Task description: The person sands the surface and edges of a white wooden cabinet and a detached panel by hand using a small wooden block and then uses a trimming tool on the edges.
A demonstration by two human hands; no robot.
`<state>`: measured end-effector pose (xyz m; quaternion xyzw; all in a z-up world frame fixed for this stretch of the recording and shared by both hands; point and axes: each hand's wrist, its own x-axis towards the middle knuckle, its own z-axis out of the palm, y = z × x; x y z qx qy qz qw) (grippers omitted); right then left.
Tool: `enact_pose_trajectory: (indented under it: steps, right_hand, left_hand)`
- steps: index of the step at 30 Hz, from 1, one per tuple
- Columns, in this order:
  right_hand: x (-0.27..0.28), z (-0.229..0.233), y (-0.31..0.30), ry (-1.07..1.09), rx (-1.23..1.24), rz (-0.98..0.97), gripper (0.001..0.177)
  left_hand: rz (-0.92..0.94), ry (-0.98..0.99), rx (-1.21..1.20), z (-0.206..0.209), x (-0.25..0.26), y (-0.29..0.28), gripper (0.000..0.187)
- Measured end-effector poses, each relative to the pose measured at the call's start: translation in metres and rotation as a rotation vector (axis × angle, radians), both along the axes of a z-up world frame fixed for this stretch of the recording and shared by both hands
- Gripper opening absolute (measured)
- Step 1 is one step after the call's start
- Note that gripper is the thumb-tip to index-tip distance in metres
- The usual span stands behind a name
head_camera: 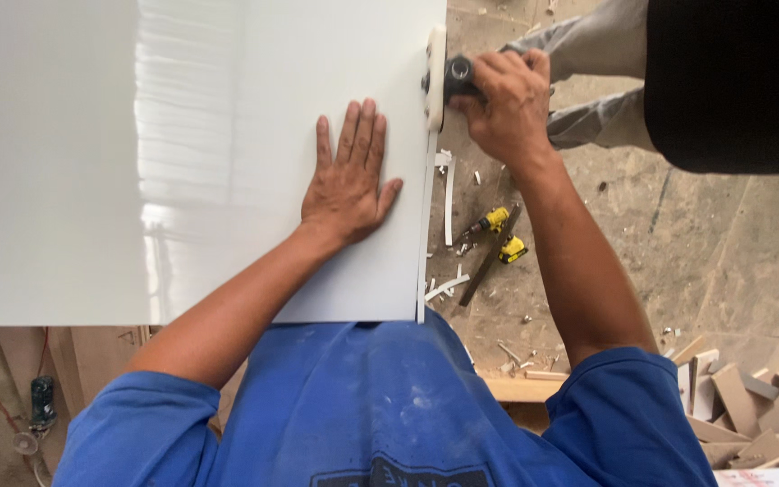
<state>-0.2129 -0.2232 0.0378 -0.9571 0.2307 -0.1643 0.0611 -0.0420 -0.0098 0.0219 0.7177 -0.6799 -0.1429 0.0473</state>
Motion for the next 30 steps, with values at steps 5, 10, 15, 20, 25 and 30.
enact_pose_trajectory:
  steps: [5, 10, 15, 20, 25, 30]
  right_hand:
    - [0.026, -0.017, -0.068, 0.034, 0.0, -0.029, 0.029]
    - [0.049, -0.028, -0.115, -0.001, -0.019, -0.011, 0.041]
    - [0.064, -0.033, -0.144, -0.025, -0.055, -0.016, 0.027]
    - [0.071, -0.04, -0.151, -0.017, -0.037, -0.066, 0.029]
    - [0.083, -0.041, -0.161, -0.049, -0.05, -0.059, 0.026]
    - [0.087, -0.039, -0.154, 0.047, 0.041, -0.152, 0.021]
  left_hand:
    - [-0.011, -0.04, 0.008, -0.015, -0.005, 0.0, 0.085]
    - [0.001, -0.056, -0.088, -0.025, -0.008, 0.006, 0.084]
    - [0.002, -0.063, -0.09, -0.03, -0.007, 0.006, 0.084]
    - [0.004, -0.1, -0.114, -0.038, -0.005, 0.004, 0.083]
    - [0.015, -0.137, -0.173, -0.043, -0.004, 0.001, 0.083]
    - [0.021, -0.128, -0.2, -0.056, -0.002, -0.001, 0.083]
